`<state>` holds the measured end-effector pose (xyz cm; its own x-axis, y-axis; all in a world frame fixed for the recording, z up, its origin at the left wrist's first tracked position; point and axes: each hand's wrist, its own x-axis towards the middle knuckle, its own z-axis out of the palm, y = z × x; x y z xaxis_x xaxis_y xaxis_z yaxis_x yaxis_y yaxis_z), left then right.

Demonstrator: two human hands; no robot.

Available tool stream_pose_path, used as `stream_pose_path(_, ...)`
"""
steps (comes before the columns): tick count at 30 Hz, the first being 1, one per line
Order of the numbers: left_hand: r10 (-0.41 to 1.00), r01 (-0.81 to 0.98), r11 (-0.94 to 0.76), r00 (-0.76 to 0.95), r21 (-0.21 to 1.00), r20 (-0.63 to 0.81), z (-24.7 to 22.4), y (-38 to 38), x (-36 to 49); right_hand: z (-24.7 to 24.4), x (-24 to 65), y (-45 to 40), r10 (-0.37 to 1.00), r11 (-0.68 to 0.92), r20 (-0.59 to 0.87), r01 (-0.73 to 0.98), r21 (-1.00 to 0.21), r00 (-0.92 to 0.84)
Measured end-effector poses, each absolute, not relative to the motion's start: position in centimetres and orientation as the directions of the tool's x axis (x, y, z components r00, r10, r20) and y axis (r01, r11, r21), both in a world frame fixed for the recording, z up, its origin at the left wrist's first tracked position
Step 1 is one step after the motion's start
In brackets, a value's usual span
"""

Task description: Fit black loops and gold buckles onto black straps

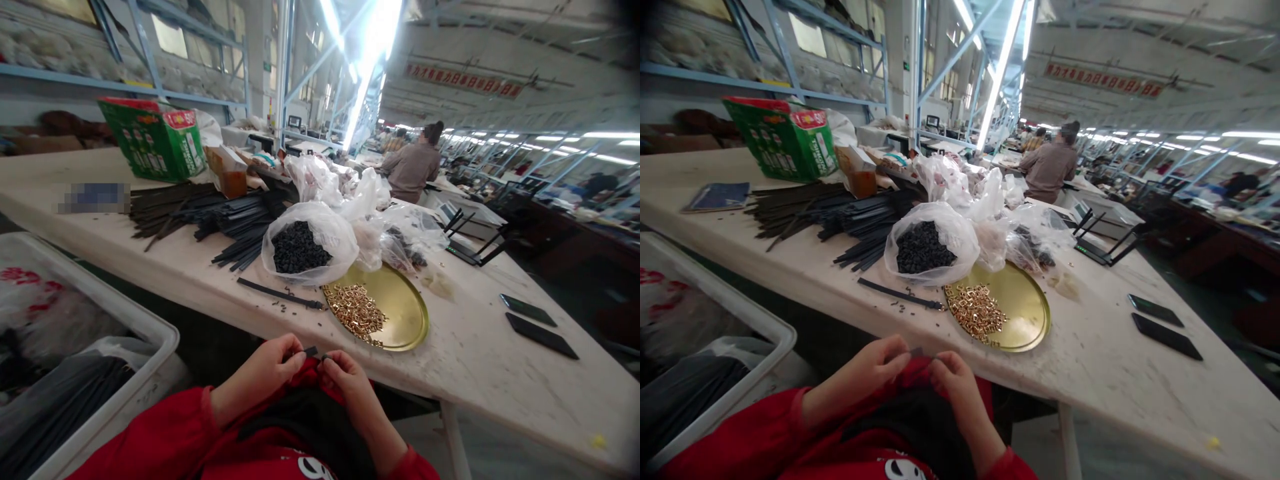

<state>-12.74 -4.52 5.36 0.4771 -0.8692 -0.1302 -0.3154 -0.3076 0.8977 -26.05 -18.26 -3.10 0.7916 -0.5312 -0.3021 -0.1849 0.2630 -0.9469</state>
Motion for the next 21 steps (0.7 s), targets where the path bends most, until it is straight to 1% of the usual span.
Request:
stream_pose_path(2, -0.881, -0.316, -0.304, 0.452, 0.899, -0.139, 5.0, -5.6, -12.6, -1.8, -25.6, -18.1, -0.506, 0.411, -0.342, -0.127, -0.903, 0.792)
stream_pose_path(5, -0.892, -0.300, -0.320, 0.414, 0.899, -0.179, 4.3, -7.3, -11.9, -0.4, -24.4, -18.3, -0.472, 0.634, -0.406, -0.019, -0.773, 0.782)
stream_pose_path(7, -0.887, -0.284, -0.324, 0.422, 0.902, -0.185, 3.9, -8.3, -11.3, -0.2, -23.6, -18.7, -0.473, 0.695, -0.427, 0.028, -0.719, 0.771)
stream_pose_path(8, -0.882, -0.284, -0.325, 0.434, 0.902, -0.181, 3.7, -8.7, -10.9, -0.2, -23.2, -18.9, -0.474, 0.702, -0.432, 0.033, -0.711, 0.768)
stream_pose_path(11, -0.876, -0.313, -0.343, 0.446, 0.886, -0.182, 3.3, -9.9, -9.8, -0.6, -22.2, -19.7, -0.493, 0.657, -0.444, -0.014, -0.754, 0.749)
stream_pose_path(13, -0.880, -0.334, -0.367, 0.428, 0.868, -0.207, 3.0, -10.5, -9.2, -0.7, -21.6, -20.2, -0.517, 0.601, -0.454, -0.071, -0.796, 0.726)
stream_pose_path(16, -0.887, -0.349, -0.377, 0.401, 0.858, -0.227, 2.7, -10.8, -8.4, -0.5, -20.8, -20.7, -0.522, 0.540, -0.462, -0.141, -0.829, 0.717)
stream_pose_path(19, -0.888, -0.343, -0.378, 0.398, 0.860, -0.231, 2.3, -10.4, -7.9, -0.4, -20.4, -20.6, -0.523, 0.460, -0.427, -0.177, -0.870, 0.737)
stream_pose_path(21, -0.886, -0.289, -0.370, 0.395, 0.883, -0.241, 2.1, -9.9, -7.7, -0.6, -20.3, -20.3, -0.524, 0.367, -0.392, -0.215, -0.905, 0.756)
